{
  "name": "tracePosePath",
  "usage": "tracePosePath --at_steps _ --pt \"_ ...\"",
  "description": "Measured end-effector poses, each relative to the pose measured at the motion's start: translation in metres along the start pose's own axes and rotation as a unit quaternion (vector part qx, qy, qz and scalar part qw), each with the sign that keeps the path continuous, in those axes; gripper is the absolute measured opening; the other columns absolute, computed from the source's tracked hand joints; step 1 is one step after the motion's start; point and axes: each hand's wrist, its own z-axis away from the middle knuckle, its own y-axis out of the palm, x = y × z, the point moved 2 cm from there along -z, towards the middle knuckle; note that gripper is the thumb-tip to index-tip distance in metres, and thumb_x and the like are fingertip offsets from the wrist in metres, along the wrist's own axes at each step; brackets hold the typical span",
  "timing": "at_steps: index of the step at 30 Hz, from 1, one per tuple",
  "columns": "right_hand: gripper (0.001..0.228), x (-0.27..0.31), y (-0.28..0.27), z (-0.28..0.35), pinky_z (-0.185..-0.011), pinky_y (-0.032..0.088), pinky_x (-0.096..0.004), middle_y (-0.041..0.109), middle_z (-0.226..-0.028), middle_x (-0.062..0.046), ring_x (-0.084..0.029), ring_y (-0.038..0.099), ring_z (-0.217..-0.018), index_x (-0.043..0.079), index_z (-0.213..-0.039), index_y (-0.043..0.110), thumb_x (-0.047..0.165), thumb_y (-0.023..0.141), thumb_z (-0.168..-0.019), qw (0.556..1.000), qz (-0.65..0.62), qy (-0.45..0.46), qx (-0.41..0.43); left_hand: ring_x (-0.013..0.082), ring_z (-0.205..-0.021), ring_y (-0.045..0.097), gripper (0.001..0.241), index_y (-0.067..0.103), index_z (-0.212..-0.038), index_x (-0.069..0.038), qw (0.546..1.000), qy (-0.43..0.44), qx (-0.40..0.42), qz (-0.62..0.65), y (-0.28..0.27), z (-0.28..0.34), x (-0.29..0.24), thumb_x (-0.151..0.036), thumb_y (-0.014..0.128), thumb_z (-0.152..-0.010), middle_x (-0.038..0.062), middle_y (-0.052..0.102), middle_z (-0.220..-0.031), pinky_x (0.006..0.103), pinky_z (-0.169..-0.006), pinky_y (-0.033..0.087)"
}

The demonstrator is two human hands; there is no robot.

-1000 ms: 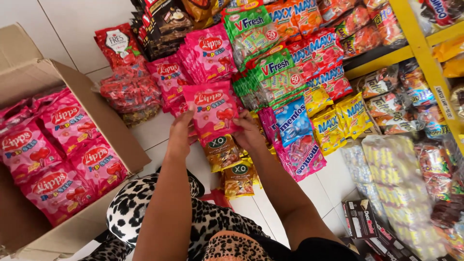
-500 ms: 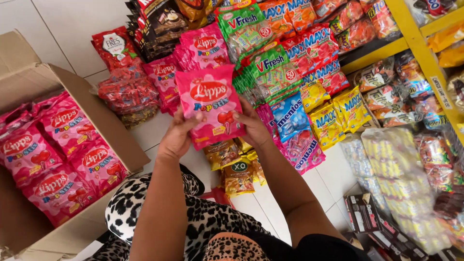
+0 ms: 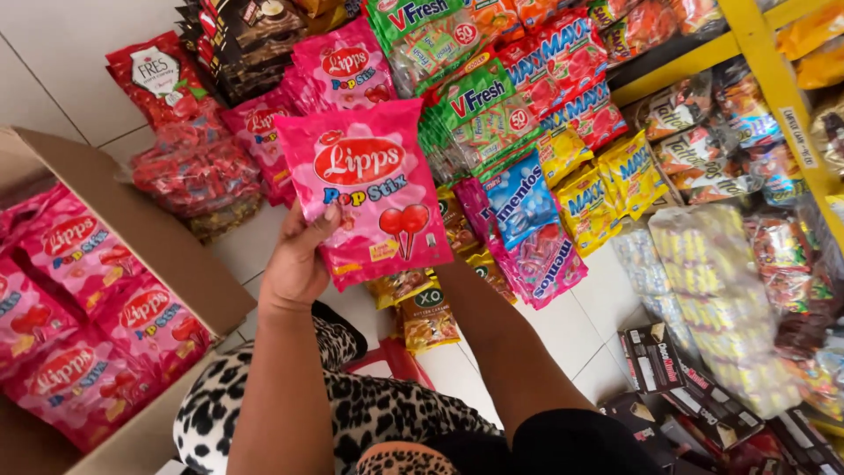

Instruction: The recorder is organizing and packing small snack bags (pink 'Lipps' brand) into a cardboard box.

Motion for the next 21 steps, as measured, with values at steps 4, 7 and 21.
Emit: tracePosePath --at_steps 4,7,21 --pt "0.063 -0.015 -0.01 -0.015 -0.113 0.048 -0.047 0.055 -0.148 -0.014 -0.03 0.056 -0.134 0.005 -0.151 0.043 0.035 0.062 -0.099 1.0 -0.007 0.009 -0.025 0.0144 -0.106 0.067 0.035 0.062 -0.132 -0.008 0.999 -0.003 -0.033 0.003 0.017 -0.004 -0.013 -0.005 0.067 -0.097 0.002 0.071 -0.116 0.0347 -0.096 0.054" --pt "0.06 -0.029 -0.017 -0.023 -0.111 0.049 -0.046 0.056 -0.146 -0.014 -0.029 0.057 -0.132 0.005 -0.149 0.044 0.032 0.063 -0.099 0.999 -0.009 0.024 -0.042 0.0144 -0.108 0.067 0.036 0.061 -0.133 -0.009 0.997 0.021 -0.07 0.02 0.011 -0.008 -0.013 -0.007 0.068 -0.097 0.001 0.07 -0.119 0.0354 -0.098 0.054" --pt "0.048 -0.087 -0.036 -0.023 -0.105 0.053 -0.044 0.063 -0.136 -0.011 -0.027 0.062 -0.124 0.008 -0.14 0.053 0.017 0.067 -0.096 0.992 -0.011 0.078 -0.102 0.0138 -0.108 0.066 0.039 0.058 -0.138 -0.008 0.993 0.056 -0.086 0.051 0.01 -0.009 -0.018 -0.008 0.069 -0.1 0.002 0.069 -0.123 0.035 -0.099 0.054"
